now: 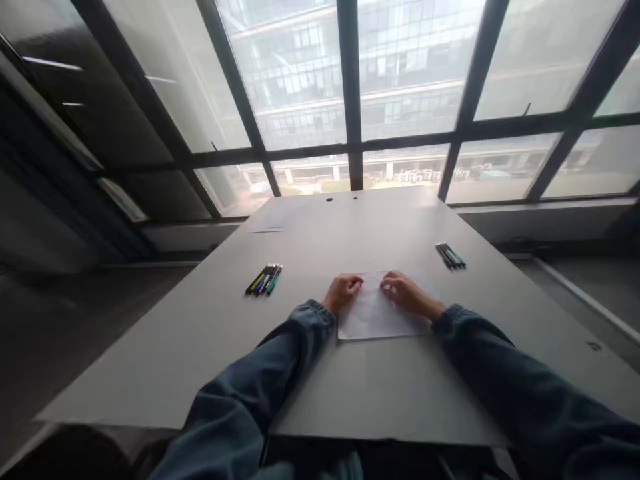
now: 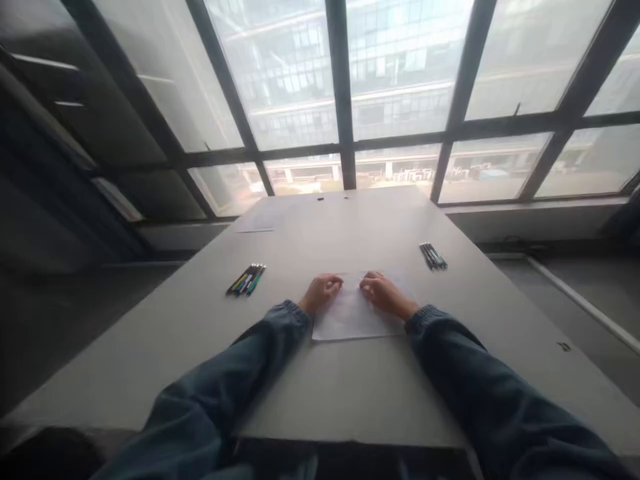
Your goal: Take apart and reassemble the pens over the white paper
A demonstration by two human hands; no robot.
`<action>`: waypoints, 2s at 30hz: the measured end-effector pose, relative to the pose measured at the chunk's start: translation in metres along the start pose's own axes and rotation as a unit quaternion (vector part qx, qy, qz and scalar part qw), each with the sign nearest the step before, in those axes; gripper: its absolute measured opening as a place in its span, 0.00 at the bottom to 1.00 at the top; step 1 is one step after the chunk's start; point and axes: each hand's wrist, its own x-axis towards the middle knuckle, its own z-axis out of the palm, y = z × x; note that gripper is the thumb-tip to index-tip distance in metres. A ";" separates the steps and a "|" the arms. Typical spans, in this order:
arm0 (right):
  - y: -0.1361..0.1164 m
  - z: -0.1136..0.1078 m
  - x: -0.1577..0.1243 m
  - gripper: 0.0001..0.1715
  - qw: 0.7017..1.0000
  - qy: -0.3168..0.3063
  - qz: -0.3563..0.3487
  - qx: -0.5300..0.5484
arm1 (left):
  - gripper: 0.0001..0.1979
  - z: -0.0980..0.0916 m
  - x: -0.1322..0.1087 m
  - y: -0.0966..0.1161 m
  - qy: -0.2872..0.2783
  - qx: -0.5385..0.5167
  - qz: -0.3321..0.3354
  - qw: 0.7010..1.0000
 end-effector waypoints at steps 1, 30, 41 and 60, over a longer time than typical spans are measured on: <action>0.001 0.001 -0.001 0.08 1.000 0.006 0.002 0.004 | 0.10 0.000 0.000 0.001 -0.002 -0.001 -0.005 1.000; 0.009 0.028 -0.001 0.10 1.000 0.014 0.000 0.012 | 0.07 -0.210 -0.012 -0.100 0.063 0.342 -0.387 0.854; 0.000 0.021 -0.001 0.09 1.000 0.015 0.011 0.022 | 0.13 -0.193 -0.013 -0.109 0.059 0.368 -0.418 0.829; 0.001 0.009 -0.004 0.10 0.999 0.030 0.025 0.027 | 0.24 -0.167 0.024 -0.080 0.134 0.119 -0.275 0.945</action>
